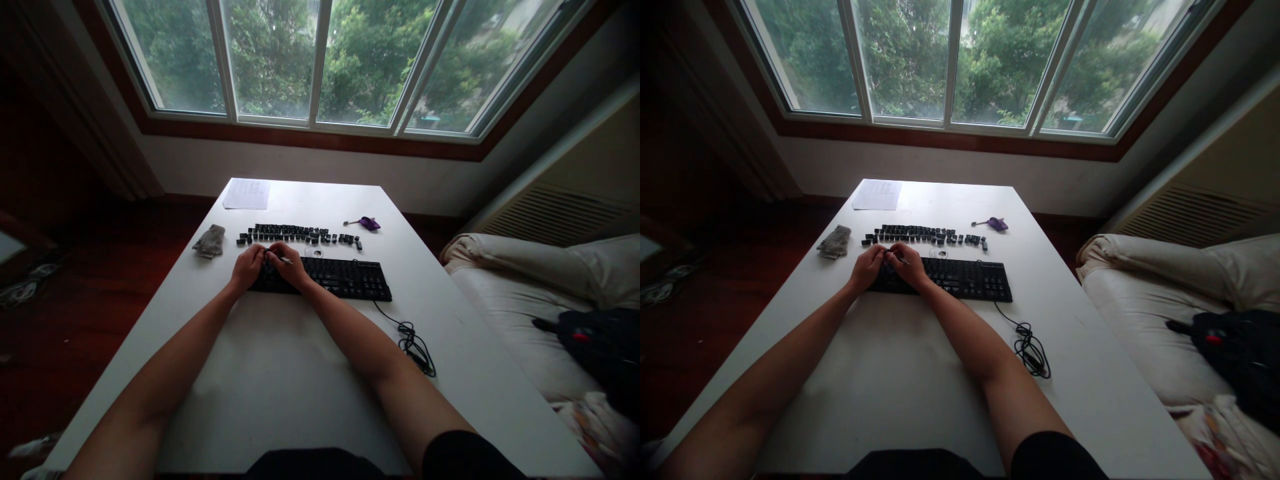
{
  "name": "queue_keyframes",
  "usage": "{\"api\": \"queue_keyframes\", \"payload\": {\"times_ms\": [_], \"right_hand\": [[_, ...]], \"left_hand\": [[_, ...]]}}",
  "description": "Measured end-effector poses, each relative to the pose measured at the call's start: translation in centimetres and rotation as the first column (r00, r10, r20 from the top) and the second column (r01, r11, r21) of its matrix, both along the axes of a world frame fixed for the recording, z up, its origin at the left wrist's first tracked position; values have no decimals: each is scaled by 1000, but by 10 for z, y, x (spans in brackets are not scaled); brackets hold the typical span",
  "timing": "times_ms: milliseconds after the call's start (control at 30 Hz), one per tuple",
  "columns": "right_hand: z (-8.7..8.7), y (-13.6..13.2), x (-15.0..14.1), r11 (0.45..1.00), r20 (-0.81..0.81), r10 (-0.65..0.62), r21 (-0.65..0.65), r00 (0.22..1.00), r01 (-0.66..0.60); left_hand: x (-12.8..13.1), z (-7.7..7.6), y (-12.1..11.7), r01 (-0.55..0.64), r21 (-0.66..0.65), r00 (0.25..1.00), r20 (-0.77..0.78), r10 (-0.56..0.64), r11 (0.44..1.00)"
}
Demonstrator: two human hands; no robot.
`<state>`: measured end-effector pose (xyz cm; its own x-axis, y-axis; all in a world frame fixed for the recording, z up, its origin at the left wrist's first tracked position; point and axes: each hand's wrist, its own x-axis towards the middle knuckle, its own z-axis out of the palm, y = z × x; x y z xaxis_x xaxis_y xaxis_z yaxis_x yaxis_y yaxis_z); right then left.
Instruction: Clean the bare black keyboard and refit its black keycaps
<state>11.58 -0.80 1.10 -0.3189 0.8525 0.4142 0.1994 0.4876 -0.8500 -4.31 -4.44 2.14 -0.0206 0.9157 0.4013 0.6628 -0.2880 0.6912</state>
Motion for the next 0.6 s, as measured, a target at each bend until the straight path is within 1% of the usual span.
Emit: {"api": "queue_keyframes", "payload": {"times_ms": [167,467,600], "right_hand": [[-2,0,0,1000,-39,0,22,999,1],[2,-2,2,999,-9,13,34,1000,-13],[3,-2,3,999,-7,30,20,1000,-29]], "left_hand": [[0,-2,1,7,-3,1000,6,-7,1000],[-2,-5,2,15,9,1000,22,-15,1000],[-2,-6,2,16,14,999,33,-16,1000]]}}
